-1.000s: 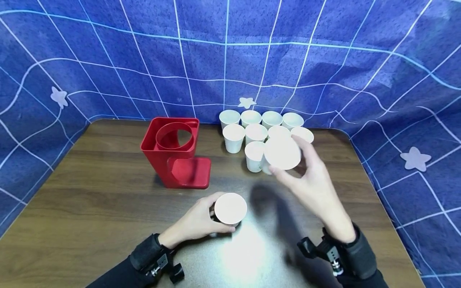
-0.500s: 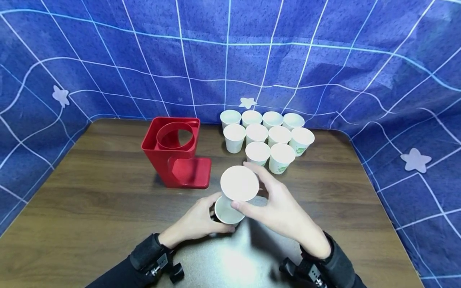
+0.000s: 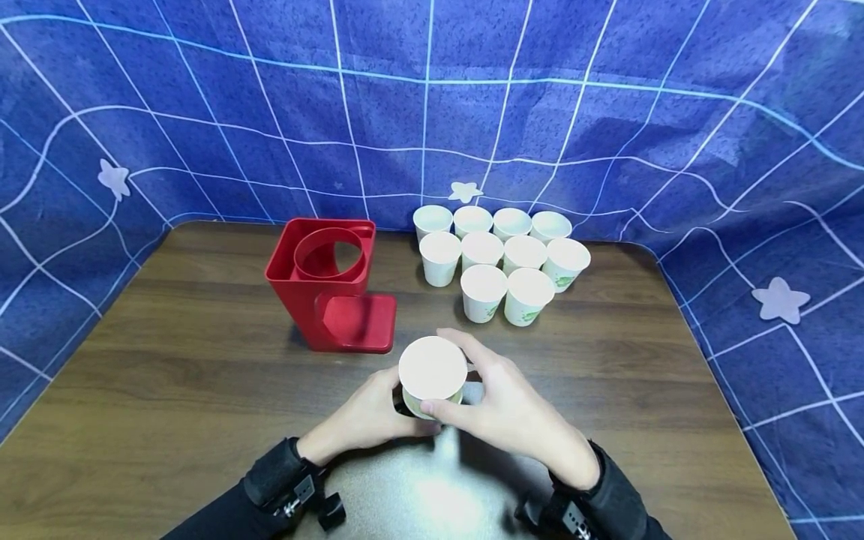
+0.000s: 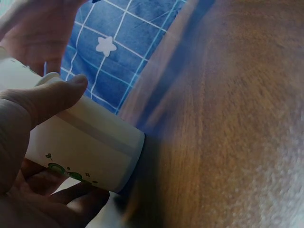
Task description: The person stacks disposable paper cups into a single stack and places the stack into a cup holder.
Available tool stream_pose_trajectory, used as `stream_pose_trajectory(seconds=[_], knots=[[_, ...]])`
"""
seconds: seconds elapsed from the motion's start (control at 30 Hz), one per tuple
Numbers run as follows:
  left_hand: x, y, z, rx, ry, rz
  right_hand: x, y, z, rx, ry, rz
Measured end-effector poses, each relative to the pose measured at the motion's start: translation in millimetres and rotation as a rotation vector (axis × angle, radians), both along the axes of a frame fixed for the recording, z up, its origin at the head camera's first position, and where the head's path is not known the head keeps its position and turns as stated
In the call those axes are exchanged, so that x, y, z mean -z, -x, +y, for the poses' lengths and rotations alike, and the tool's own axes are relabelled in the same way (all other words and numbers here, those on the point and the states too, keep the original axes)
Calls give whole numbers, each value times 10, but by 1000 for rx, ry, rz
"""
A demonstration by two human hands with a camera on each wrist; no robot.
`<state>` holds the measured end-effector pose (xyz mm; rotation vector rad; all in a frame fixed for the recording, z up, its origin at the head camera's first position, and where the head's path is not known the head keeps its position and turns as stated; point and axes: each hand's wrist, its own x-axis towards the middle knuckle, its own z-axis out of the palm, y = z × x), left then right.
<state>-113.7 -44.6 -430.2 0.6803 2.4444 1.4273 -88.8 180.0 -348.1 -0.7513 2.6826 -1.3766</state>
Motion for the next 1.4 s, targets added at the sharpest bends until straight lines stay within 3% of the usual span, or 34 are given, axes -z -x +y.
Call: stream_pose_trajectory(seconds=[0.57, 0.93, 1.2, 1.4], knots=[[-1, 19, -12, 24, -72, -28, 333, 59, 1, -18, -26, -61], [12, 11, -14, 36, -108, -40, 406, 58, 16, -42, -87, -14], [28, 0, -12, 30, -103, -27, 285, 108, 119, -67, -66, -14], [29, -13, -20, 26, -94, -39, -33, 272, 444, 101, -63, 28]])
